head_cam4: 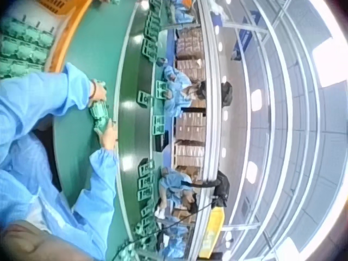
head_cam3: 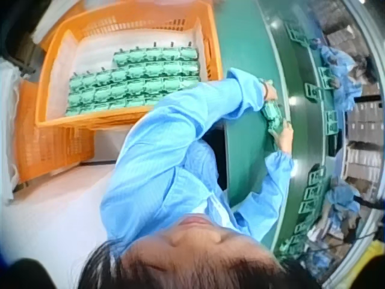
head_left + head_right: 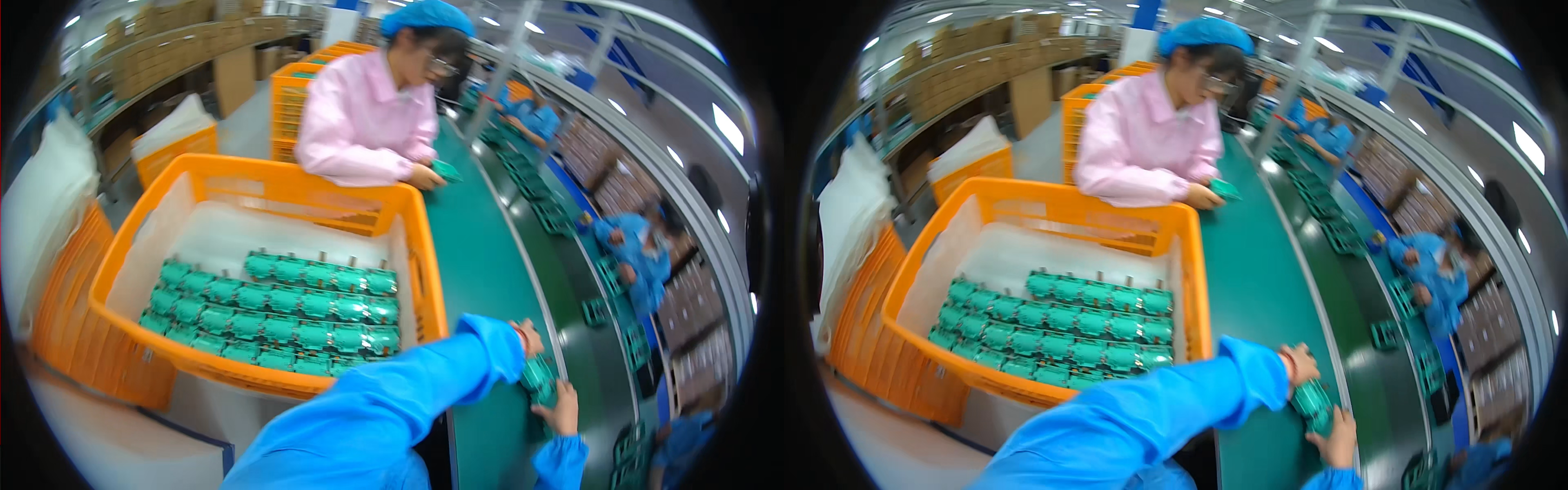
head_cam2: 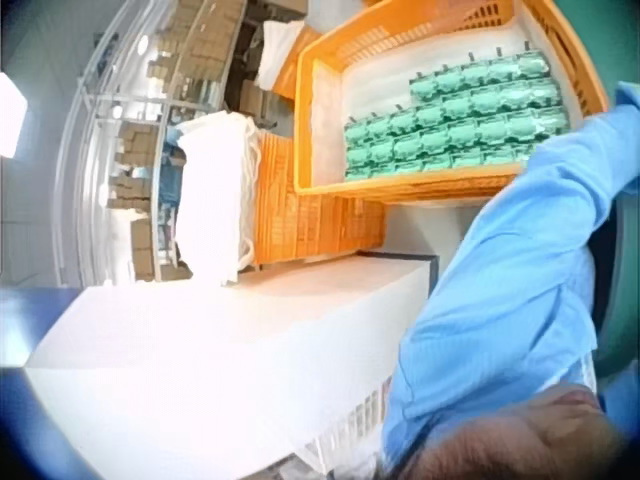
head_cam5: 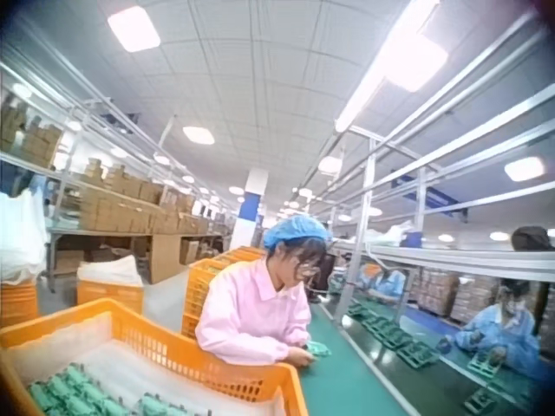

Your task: The person manually assembles green plastic electronics housings by hand on an assembly line.

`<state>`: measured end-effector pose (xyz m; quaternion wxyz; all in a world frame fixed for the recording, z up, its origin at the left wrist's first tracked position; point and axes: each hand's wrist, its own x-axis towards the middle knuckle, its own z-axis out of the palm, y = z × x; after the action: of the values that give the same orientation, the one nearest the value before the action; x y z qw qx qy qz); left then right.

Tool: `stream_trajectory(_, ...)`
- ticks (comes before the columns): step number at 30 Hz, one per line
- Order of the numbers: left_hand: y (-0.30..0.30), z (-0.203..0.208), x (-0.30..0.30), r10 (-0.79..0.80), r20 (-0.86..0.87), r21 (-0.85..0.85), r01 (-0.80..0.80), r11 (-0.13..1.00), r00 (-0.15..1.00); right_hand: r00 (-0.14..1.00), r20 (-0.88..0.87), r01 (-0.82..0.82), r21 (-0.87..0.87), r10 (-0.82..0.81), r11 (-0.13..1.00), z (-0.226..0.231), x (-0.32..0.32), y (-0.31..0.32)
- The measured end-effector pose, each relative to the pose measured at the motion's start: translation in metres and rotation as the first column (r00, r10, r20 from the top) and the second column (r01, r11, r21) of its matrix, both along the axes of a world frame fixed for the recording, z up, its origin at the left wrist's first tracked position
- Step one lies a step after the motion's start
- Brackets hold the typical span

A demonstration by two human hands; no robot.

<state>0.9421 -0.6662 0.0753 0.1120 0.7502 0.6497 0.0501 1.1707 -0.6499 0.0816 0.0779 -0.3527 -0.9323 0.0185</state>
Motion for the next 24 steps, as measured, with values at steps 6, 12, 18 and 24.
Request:
stream_trajectory(6,-0.030,-0.008,-0.032,-0.111,0.011,0.150,0.108,0.983,0.994,0.989,-0.148,-0.025,-0.087,0.012,0.996,0.022,-0.023,-0.019)
stream_trajectory(12,-0.015,0.005,-0.015,-0.041,-0.053,-0.004,0.041,0.999,0.998,0.994,-0.099,0.031,-0.127,-0.044,0.991,0.040,0.010,-0.007)
stream_trajectory(18,-0.002,-0.002,-0.022,-0.160,-0.204,0.004,0.165,0.986,0.966,0.994,0.105,0.040,-0.085,-0.031,0.996,0.020,-0.025,-0.012)
stream_trajectory(24,-0.008,0.009,-0.010,-0.172,-0.133,0.042,0.179,0.983,0.976,0.989,0.115,-0.095,-0.033,0.098,0.995,0.019,-0.024,-0.010)
